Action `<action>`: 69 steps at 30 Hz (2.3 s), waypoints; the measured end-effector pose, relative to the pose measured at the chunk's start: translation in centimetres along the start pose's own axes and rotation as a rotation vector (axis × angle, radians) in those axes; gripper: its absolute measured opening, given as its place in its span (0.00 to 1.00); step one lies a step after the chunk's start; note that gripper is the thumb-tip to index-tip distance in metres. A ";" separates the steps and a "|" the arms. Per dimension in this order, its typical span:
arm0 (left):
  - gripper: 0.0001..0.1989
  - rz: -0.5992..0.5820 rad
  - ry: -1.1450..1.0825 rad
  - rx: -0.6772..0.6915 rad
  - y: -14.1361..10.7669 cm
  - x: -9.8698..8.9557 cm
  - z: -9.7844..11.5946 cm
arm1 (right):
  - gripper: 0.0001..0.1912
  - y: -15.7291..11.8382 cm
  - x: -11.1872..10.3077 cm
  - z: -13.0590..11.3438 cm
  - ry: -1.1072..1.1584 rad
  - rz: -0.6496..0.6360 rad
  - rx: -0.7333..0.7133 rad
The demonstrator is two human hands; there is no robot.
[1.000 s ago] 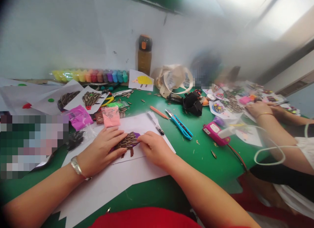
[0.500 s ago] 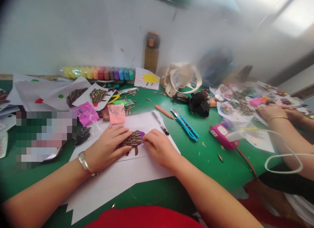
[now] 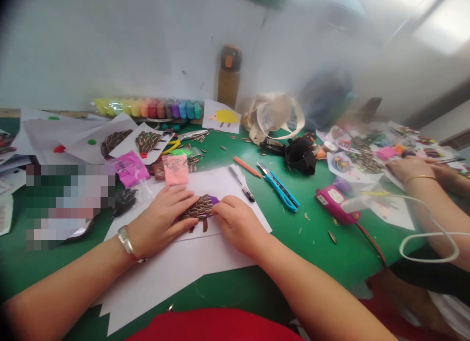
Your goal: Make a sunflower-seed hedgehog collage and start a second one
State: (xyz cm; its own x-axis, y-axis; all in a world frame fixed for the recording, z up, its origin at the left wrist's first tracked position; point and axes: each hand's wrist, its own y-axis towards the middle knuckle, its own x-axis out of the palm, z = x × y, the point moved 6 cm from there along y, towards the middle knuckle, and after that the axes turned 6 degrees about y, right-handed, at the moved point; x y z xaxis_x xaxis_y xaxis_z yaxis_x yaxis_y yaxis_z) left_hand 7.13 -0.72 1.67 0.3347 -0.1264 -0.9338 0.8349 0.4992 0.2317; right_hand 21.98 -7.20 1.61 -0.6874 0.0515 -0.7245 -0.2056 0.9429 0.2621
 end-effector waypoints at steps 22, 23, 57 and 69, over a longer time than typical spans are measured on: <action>0.18 0.014 -0.004 -0.016 -0.1 0.2 -0.2 | 0.11 -0.1 0.2 -0.7 -0.073 0.076 -0.087; 0.18 0.015 -0.001 -0.015 -0.1 0.3 -0.2 | 0.11 0.0 0.2 -0.8 -0.080 0.079 -0.095; 0.18 0.020 -0.016 -0.038 -0.1 0.4 -0.4 | 0.08 0.1 0.3 0.4 -0.016 0.012 0.001; 0.18 0.018 -0.026 -0.009 0.0 0.1 -0.2 | 0.05 0.2 -0.6 1.5 0.103 0.114 0.074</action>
State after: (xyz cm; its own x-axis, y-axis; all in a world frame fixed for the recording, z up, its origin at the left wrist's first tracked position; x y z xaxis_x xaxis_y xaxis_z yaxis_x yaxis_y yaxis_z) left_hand 7.07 -0.52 1.49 0.3611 -0.1395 -0.9220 0.8247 0.5094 0.2459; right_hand 23.37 -6.57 1.12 -0.7717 0.1293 -0.6227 -0.0729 0.9547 0.2885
